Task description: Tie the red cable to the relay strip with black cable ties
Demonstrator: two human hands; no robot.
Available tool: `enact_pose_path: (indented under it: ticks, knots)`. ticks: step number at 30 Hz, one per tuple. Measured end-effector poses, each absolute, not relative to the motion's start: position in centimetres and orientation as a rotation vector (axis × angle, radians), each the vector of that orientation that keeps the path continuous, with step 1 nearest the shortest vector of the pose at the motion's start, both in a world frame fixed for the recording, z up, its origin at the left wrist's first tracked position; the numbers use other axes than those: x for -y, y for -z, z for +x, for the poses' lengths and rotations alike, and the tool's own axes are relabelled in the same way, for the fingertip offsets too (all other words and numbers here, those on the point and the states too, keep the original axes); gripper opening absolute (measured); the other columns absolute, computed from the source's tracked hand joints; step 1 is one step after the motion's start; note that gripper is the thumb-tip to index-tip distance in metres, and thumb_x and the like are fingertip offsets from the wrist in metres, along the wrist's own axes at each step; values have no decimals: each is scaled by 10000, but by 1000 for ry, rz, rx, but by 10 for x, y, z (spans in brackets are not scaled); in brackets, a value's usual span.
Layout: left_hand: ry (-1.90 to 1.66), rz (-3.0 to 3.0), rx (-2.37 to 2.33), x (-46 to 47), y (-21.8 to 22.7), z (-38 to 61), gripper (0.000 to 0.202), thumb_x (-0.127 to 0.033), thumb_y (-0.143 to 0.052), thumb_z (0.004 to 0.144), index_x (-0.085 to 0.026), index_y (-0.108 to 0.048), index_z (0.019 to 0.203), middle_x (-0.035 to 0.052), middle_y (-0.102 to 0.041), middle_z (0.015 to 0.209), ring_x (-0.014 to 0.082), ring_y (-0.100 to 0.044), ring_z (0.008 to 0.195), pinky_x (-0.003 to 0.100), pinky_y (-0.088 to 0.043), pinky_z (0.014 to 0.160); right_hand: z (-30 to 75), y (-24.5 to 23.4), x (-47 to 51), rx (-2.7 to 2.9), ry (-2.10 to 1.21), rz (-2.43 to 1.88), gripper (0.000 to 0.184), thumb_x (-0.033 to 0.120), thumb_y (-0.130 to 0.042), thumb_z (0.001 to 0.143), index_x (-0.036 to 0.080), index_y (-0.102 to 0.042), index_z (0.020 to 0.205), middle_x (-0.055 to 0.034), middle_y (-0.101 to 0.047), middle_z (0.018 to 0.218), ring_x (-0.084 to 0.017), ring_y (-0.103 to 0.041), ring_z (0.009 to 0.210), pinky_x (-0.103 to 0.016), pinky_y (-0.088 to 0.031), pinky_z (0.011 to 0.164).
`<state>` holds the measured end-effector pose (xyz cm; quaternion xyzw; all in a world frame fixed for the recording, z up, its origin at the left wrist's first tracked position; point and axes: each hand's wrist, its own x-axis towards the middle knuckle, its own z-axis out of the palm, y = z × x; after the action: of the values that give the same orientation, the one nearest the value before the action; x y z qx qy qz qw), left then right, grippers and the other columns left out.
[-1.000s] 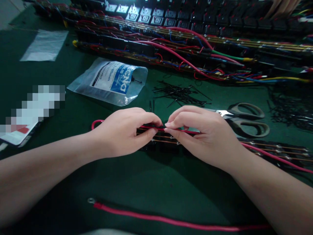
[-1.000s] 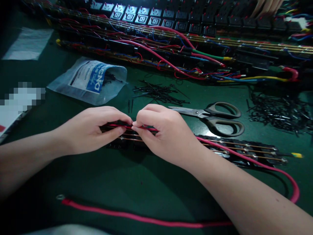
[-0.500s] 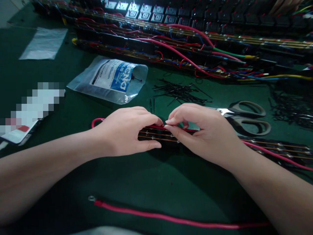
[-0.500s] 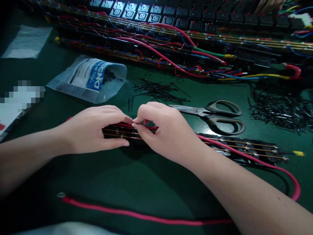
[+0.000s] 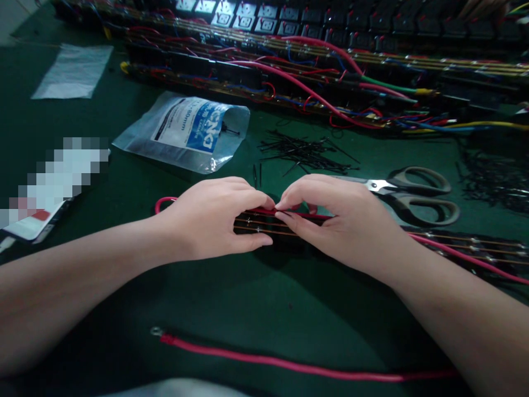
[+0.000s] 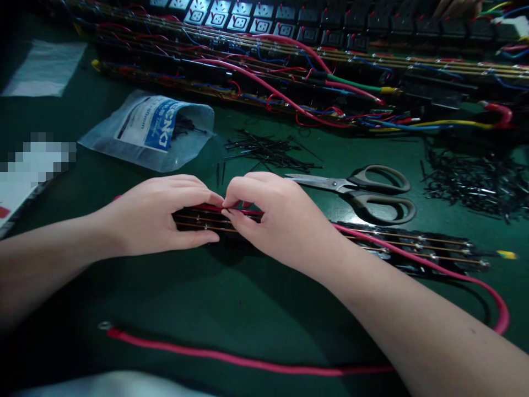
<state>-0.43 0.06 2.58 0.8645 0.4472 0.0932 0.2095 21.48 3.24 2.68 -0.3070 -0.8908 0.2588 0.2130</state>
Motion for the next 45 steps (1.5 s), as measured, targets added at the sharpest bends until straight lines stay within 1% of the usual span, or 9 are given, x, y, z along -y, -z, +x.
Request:
enact_pose_path:
  ticks: [7,16,23,26,30,34,37,41,45]
  knots:
    - [-262,2405,-1244,0,-27,-4,329,-428,-648,848,-207,-698,1086,30,-736,1001,207,-663,917,328,-499,764,214,-27,-31,2473,-736,-873,85,111,-649,829,194,-666,832,-1,-708,835,-153,-645,773,-270,-480,675]
    - [-206,2422,-1237,-2,-28,-3,308,-415,-632,862,-220,-688,1095,33,-740,1012,208,-666,945,323,-506,795,215,-27,-30,2469,-753,-928,126,103,-625,831,217,-678,825,-11,-730,848,-183,-662,772,-306,-481,657]
    - [-260,2465,-1214,0,-25,-1,300,-401,-622,874,-195,-673,1085,44,-738,999,212,-660,943,338,-509,803,215,-28,-31,2453,-773,-897,152,86,-592,847,212,-654,790,-28,-715,847,-176,-642,771,-299,-483,671]
    - [-240,2471,-1235,1,-25,-1,313,-425,-619,878,-193,-671,1082,48,-734,994,215,-654,938,339,-506,794,216,-28,-31,2434,-786,-889,159,82,-592,854,207,-647,774,-26,-710,845,-164,-632,753,-288,-479,658]
    - [-229,2473,-1240,-1,-26,-1,326,-459,-626,870,-197,-677,1057,47,-728,979,226,-649,932,343,-497,770,217,-28,-31,2410,-786,-861,158,129,-605,881,219,-643,757,-17,-715,849,-163,-633,745,-296,-487,661]
    - [-233,2460,-1214,-1,-26,-1,344,-466,-645,859,-195,-675,1068,47,-728,1005,225,-650,948,342,-500,784,217,-29,-29,2408,-766,-839,161,145,-594,897,216,-654,766,-25,-721,858,-167,-644,762,-296,-498,682]
    - [-199,2461,-1196,-1,-25,-2,329,-430,-667,846,-201,-671,1083,41,-729,1031,215,-651,959,332,-498,806,217,-28,-29,2393,-783,-856,157,142,-596,890,226,-654,771,-17,-721,850,-169,-649,757,-301,-502,676]
    - [-189,2492,-1225,-1,-26,-1,300,-414,-651,853,-205,-670,1068,41,-724,1007,221,-650,964,328,-488,796,216,-26,-30,2376,-758,-846,126,112,-623,854,219,-659,800,-14,-725,853,-170,-656,761,-308,-505,680]
    - [-181,2479,-1238,-1,-26,0,308,-418,-651,853,-203,-661,1073,43,-721,1016,220,-649,967,325,-487,804,215,-25,-30,2396,-770,-877,119,121,-623,852,228,-668,825,-20,-727,854,-189,-662,775,-335,-510,683]
